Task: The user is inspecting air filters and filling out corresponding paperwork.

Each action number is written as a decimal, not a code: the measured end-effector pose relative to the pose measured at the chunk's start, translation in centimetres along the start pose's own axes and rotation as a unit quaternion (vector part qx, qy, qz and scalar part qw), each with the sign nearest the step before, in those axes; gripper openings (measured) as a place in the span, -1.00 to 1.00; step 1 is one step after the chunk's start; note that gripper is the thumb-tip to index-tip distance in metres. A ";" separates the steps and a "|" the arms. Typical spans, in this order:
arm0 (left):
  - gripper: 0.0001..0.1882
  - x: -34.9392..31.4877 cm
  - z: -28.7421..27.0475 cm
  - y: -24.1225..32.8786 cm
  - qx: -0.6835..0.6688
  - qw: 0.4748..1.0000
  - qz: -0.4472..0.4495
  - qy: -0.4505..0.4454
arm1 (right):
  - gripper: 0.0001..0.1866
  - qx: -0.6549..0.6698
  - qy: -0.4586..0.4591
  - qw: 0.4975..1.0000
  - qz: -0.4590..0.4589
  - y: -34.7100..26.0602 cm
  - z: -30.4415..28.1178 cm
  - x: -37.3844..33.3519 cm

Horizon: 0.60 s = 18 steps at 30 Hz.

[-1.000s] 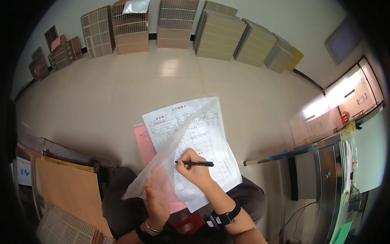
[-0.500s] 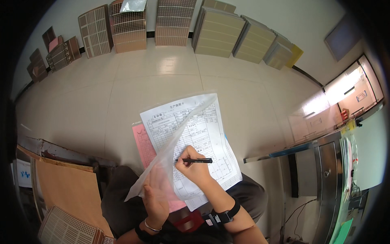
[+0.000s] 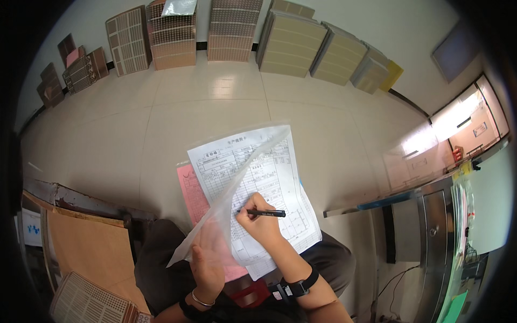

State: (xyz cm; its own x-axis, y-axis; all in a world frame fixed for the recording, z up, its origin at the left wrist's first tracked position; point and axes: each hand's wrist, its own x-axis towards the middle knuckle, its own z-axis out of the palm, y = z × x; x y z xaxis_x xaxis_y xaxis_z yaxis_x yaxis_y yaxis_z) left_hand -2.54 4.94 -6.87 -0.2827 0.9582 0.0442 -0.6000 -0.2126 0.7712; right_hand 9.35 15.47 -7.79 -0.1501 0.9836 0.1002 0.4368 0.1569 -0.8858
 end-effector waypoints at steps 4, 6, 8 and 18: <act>-0.35 -0.2 -0.4 -0.3 -0.004 1.000 -0.011 0.006 | -0.82 0.005 -0.005 1.000 0.004 0.1 0.1 -0.1; -0.36 -0.1 0.1 -0.2 -0.001 1.000 -0.001 0.014 | -0.82 0.003 -0.001 1.000 -0.002 0.1 0.1 -0.1; -0.36 -0.1 0.4 0.0 0.003 1.000 0.008 0.023 | -0.82 0.001 0.004 1.000 -0.008 0.2 0.1 -0.1; -0.38 -0.7 -1.0 -1.2 -0.001 0.999 -0.004 0.034 | -0.81 0.026 0.038 0.999 -0.016 0.5 0.2 0.0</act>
State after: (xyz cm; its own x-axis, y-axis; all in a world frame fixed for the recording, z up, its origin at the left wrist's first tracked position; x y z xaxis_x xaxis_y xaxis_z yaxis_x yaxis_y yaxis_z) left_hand -2.42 4.34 -8.45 -0.3278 0.9447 -0.0060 -0.6044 -0.2048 0.7699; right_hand 9.39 15.55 -8.28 -0.0949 0.9825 0.1604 0.3861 0.1848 -0.9038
